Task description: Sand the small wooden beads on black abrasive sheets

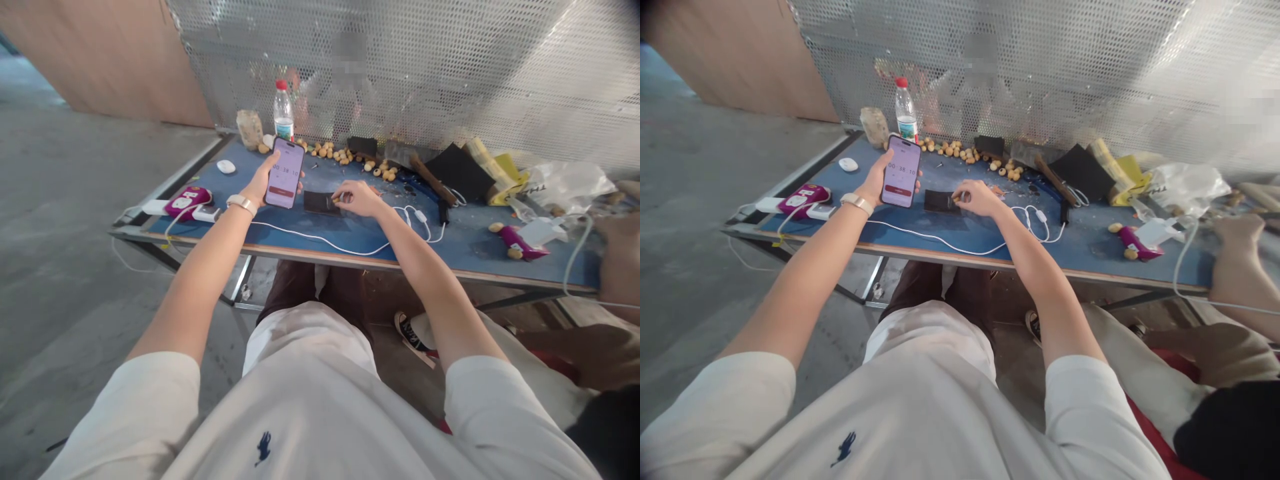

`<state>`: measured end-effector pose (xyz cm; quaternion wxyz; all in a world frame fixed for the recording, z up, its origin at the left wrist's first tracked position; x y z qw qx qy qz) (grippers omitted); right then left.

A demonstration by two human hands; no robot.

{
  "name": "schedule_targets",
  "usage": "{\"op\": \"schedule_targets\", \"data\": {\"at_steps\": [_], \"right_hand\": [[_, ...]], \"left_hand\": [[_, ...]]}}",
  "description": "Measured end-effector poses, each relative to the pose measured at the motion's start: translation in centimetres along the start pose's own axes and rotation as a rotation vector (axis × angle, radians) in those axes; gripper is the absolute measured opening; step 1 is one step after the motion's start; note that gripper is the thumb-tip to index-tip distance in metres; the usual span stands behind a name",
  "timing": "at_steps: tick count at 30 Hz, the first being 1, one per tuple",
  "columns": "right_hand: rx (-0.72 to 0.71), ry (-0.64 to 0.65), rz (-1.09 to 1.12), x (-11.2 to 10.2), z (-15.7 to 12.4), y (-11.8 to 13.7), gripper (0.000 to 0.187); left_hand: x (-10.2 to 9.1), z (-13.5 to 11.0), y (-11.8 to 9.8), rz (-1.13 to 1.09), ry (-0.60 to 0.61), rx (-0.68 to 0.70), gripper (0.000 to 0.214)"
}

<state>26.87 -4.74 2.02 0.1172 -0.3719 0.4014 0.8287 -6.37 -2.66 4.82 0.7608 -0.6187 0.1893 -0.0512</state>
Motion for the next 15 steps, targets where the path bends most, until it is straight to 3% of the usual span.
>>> {"op": "schedule_targets", "data": {"at_steps": [9,15], "right_hand": [[0.018,0.005,-0.008,0.0,0.03,-0.15,0.021],[0.034,0.001,-0.001,-0.01,0.0,-0.11,0.023]], "left_hand": [[-0.1,-0.08,0.01,-0.026,0.047,-0.01,0.092],[0.03,0.3,0.3,0.031,-0.01,-0.035,0.108]]}}
Point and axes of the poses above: each hand's wrist, its own z-axis towards the middle knuckle, its own x-axis out of the palm, y = z × x, the point moved 3 cm from there along z, towards the middle knuckle, and after that the axes turned 13 degrees about z, right-handed, at the moved point
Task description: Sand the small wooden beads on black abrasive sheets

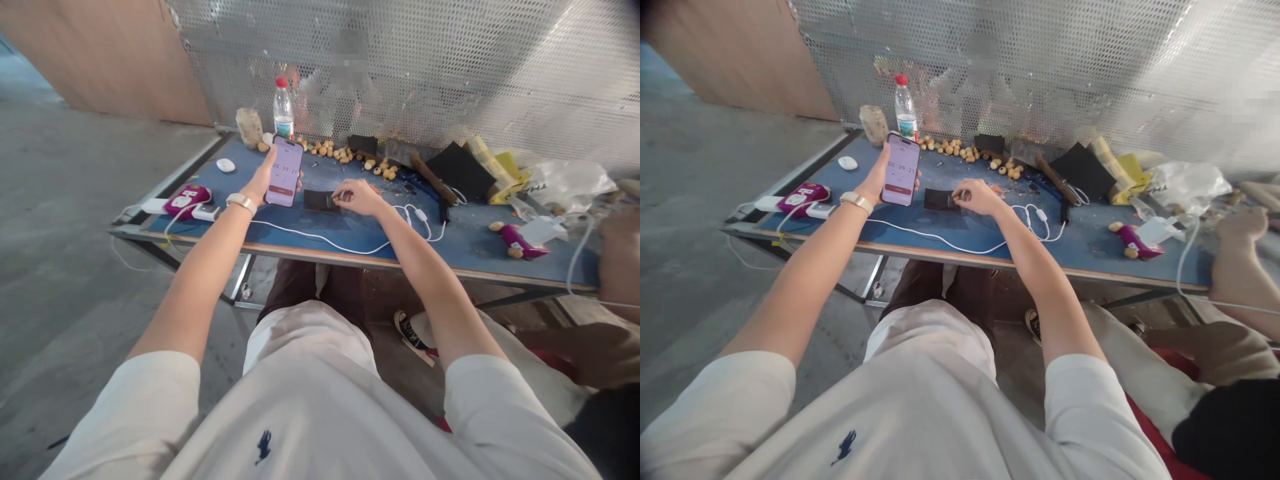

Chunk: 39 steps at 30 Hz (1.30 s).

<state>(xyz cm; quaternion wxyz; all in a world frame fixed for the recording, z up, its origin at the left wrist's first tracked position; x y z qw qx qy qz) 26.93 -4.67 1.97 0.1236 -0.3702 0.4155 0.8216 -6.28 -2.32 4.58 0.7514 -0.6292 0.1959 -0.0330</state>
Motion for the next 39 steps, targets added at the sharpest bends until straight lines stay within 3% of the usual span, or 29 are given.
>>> {"op": "schedule_targets", "data": {"at_steps": [9,17,20,24,27,32,36,39], "right_hand": [[0.004,0.004,-0.005,0.0,0.0,0.2,0.025],[0.007,0.005,-0.006,0.0,0.0,0.4,0.025],[0.03,0.001,0.04,-0.1,-0.2,0.4,0.029],[0.011,-0.004,-0.01,-0.1,-0.2,0.6,0.018],[-0.027,0.019,-0.051,0.1,0.0,0.9,0.028],[-0.06,0.038,-0.049,0.3,0.0,1.1,0.027],[-0.052,0.043,-0.044,0.2,-0.1,1.0,0.025],[-0.05,0.05,-0.051,0.2,0.0,0.9,0.027]], "left_hand": [[-0.2,0.3,0.3,-0.007,-0.014,0.021,0.11],[0.0,-0.7,-0.8,0.058,-0.034,-0.004,0.119],[0.1,-1.0,-1.1,0.057,-0.025,0.001,0.115],[0.1,-1.0,-1.1,0.059,-0.043,-0.005,0.109],[0.0,-0.8,-0.8,0.044,-0.056,-0.015,0.103],[-0.3,-0.4,-0.4,0.008,-0.048,-0.002,0.089],[-0.3,-0.3,-0.1,0.04,-0.022,0.01,0.098],[-0.6,0.1,0.0,0.104,-0.067,0.055,0.106]]}}
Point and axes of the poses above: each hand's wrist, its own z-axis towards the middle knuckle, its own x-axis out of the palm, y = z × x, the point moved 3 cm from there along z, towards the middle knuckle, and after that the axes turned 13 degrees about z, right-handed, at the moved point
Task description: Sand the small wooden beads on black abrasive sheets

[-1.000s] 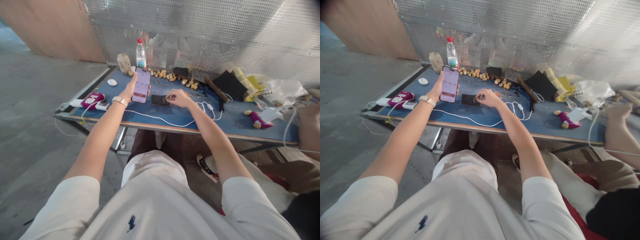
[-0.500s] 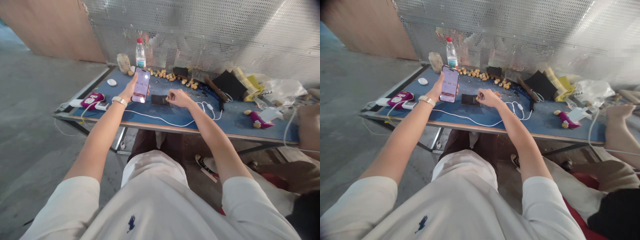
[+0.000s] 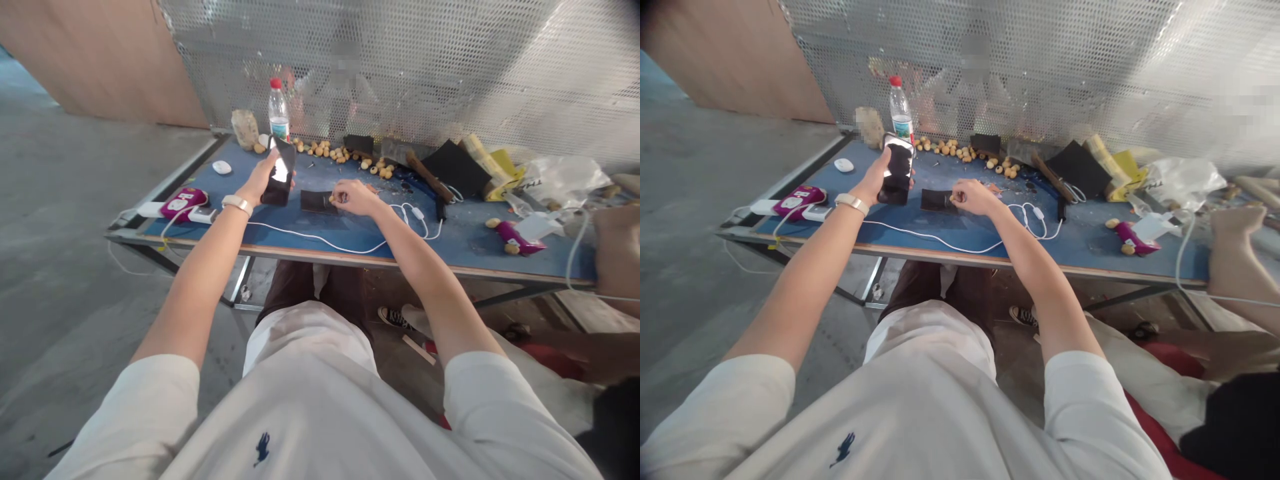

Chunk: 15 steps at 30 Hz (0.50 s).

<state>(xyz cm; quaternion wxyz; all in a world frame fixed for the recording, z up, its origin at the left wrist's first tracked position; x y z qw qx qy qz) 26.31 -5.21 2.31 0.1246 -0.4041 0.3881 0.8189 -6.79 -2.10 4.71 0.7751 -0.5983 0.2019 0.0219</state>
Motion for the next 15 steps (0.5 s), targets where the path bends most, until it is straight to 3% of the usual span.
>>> {"op": "schedule_targets", "data": {"at_steps": [4,8,12,15], "right_hand": [[-0.001,0.001,-0.006,0.0,0.2,0.0,0.025],[-0.017,0.013,0.0,0.0,0.2,0.2,0.016],[-0.033,0.018,-0.012,0.0,0.2,0.7,0.018],[-0.028,0.017,-0.008,0.1,0.2,1.1,0.018]], "left_hand": [[-1.3,1.2,0.6,0.123,-0.104,0.029,0.107],[-3.6,2.5,1.0,0.494,-0.238,0.034,0.103],[-5.1,2.3,1.3,0.984,-0.269,-0.253,0.111],[-5.3,1.1,1.4,1.158,-0.227,-0.43,0.126]]}}
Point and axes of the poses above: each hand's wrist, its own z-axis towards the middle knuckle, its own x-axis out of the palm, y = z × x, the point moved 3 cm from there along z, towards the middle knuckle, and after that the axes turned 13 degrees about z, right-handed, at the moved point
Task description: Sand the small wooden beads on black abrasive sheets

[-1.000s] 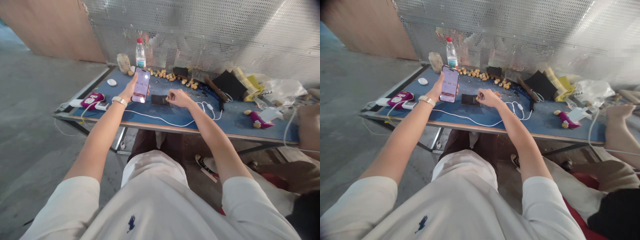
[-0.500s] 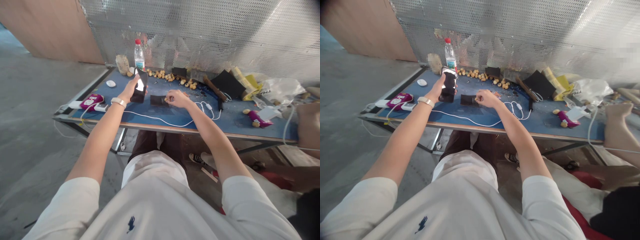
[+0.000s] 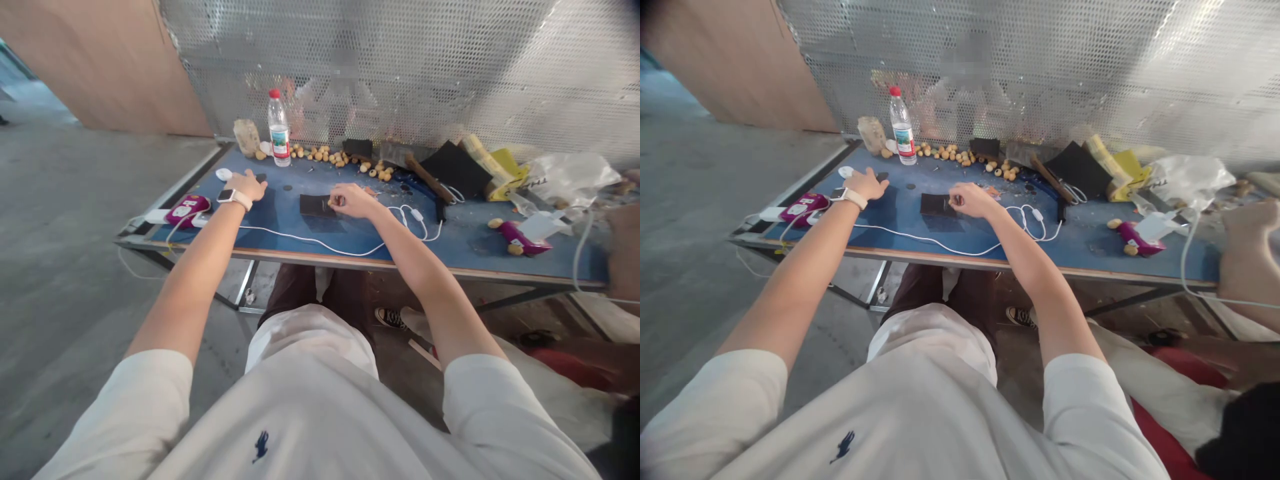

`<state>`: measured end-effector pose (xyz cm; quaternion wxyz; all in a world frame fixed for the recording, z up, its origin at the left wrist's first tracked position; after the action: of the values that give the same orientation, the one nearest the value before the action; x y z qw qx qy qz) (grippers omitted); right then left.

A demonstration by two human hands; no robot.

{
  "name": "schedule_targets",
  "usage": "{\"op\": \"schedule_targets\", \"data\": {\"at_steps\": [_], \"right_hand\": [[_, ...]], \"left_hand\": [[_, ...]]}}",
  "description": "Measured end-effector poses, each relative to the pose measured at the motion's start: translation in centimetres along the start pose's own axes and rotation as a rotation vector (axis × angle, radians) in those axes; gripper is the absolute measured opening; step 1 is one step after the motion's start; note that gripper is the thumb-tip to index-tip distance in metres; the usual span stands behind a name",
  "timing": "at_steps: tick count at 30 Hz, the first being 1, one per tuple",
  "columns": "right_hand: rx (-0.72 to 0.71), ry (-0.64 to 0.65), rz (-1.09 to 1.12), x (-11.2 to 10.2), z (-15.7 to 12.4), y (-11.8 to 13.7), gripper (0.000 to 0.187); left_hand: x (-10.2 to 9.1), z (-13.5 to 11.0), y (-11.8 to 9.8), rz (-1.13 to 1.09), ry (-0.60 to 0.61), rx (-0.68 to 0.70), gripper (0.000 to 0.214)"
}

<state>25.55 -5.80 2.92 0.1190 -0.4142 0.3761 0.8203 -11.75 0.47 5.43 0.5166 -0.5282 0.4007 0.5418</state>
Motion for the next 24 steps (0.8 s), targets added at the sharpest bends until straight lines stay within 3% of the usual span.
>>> {"op": "schedule_targets", "data": {"at_steps": [4,6,8,12,15,20,24], "right_hand": [[-0.007,-0.002,0.0,0.1,0.1,0.3,0.018],[-0.019,-0.003,0.0,0.1,0.1,0.3,0.017],[-0.022,-0.003,0.002,0.2,0.1,0.2,0.015],[-0.011,-0.01,-0.026,0.2,-0.1,0.1,0.01],[0.001,-0.018,-0.066,0.1,-0.3,0.2,0.012],[0.012,-0.017,-0.074,0.0,-0.3,-0.1,0.01],[0.021,-0.005,-0.057,0.1,-0.3,-0.5,0.005]], "left_hand": [[0.3,-1.1,0.0,0.071,-0.038,-0.071,0.14],[0.3,-1.2,-1.0,0.056,-0.082,-0.025,0.136],[0.3,-1.1,-3.2,0.009,-0.103,0.141,0.124],[0.9,-1.9,-9.3,-0.06,0.022,0.748,0.099],[2.3,-3.0,-11.8,0.0,0.082,0.96,0.101],[4.6,-4.0,-11.8,-0.071,0.066,1.006,0.114],[5.0,-4.1,-11.7,-0.184,0.031,0.984,0.12]]}}
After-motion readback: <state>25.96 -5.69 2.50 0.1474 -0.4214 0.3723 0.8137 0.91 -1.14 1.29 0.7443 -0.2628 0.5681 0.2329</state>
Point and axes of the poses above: each hand's wrist, its own z-axis towards the middle knuckle, its own x-axis out of the palm, y = z × x, the point moved 3 cm from there along z, towards the middle knuckle, and after that the axes turned 13 degrees about z, right-handed, at the moved point
